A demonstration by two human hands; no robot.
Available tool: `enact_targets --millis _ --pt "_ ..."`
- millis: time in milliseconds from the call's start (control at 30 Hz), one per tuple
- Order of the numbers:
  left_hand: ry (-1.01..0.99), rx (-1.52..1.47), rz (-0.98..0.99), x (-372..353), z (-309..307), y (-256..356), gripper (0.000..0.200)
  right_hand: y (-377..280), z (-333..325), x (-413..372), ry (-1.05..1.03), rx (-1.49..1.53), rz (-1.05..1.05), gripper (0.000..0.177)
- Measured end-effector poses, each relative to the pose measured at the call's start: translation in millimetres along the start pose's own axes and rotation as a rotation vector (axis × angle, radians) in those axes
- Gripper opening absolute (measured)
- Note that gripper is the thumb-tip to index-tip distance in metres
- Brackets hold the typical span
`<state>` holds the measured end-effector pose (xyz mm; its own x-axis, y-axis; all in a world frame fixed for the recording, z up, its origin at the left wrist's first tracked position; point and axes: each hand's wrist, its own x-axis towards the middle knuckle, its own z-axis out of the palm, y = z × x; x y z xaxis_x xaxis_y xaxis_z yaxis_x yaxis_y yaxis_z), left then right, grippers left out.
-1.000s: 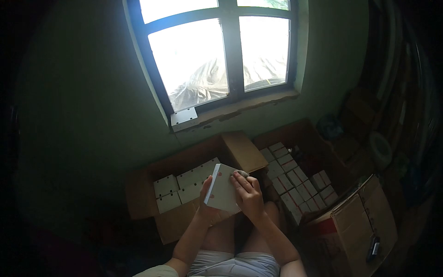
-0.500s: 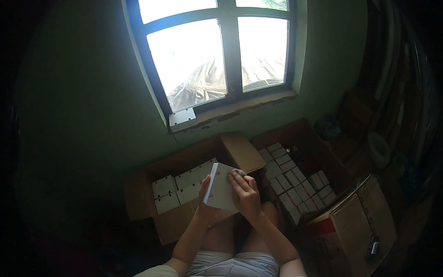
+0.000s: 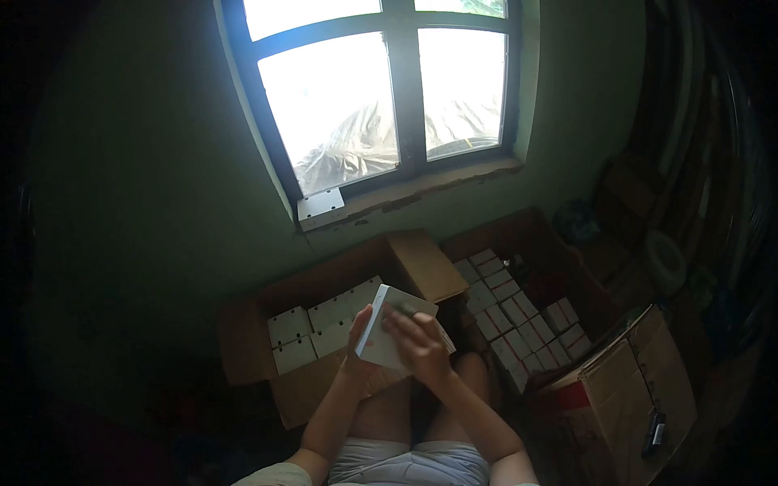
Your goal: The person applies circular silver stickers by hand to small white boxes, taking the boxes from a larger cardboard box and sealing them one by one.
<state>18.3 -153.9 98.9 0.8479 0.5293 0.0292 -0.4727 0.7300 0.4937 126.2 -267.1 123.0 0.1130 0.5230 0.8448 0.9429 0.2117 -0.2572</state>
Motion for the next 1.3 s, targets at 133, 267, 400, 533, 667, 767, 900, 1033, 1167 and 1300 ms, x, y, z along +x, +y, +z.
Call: enact_targets --millis 133,267,400,533,667,767,900,1033,1167,1300 --pt "-0.066 -0.055 0.009 5 -7 9 0.046 -17 7 -21 -0.055 0.083 -0.213 0.038" --pt "-0.090 -0.073 -0.014 0 -8 6 0.047 8 3 -11 -0.078 0.023 -0.082 0.037" --pt "0.007 0.017 -0.021 0 7 0 0.053 8 -2 17 0.006 -0.059 0.115 0.036" --pt "-0.224 -0.112 -0.018 6 -5 6 0.051 -9 2 -7 -0.105 0.009 -0.143 0.042" --pt "-0.131 -0.097 -0.102 -7 12 4 0.055 19 2 -8 -0.051 -0.066 -0.086 0.043" --pt "-0.083 -0.035 -0.069 -3 -7 -5 0.055 19 3 10 -0.027 -0.059 0.033 0.046" --pt "-0.090 -0.238 -0.104 5 -18 -6 0.051 -14 7 2 -0.102 -0.010 -0.003 0.047" --pt "-0.027 -0.022 -0.070 0 -3 10 0.051 -28 11 -22 -0.148 0.103 -0.033 0.049" --pt "-0.004 -0.129 -0.117 -5 -16 -8 0.050 -6 10 -6 -0.091 0.046 0.112 0.051" --pt "-0.028 0.049 -0.105 -6 0 -3 0.052 -1 6 12 -0.024 0.029 0.230 0.052"
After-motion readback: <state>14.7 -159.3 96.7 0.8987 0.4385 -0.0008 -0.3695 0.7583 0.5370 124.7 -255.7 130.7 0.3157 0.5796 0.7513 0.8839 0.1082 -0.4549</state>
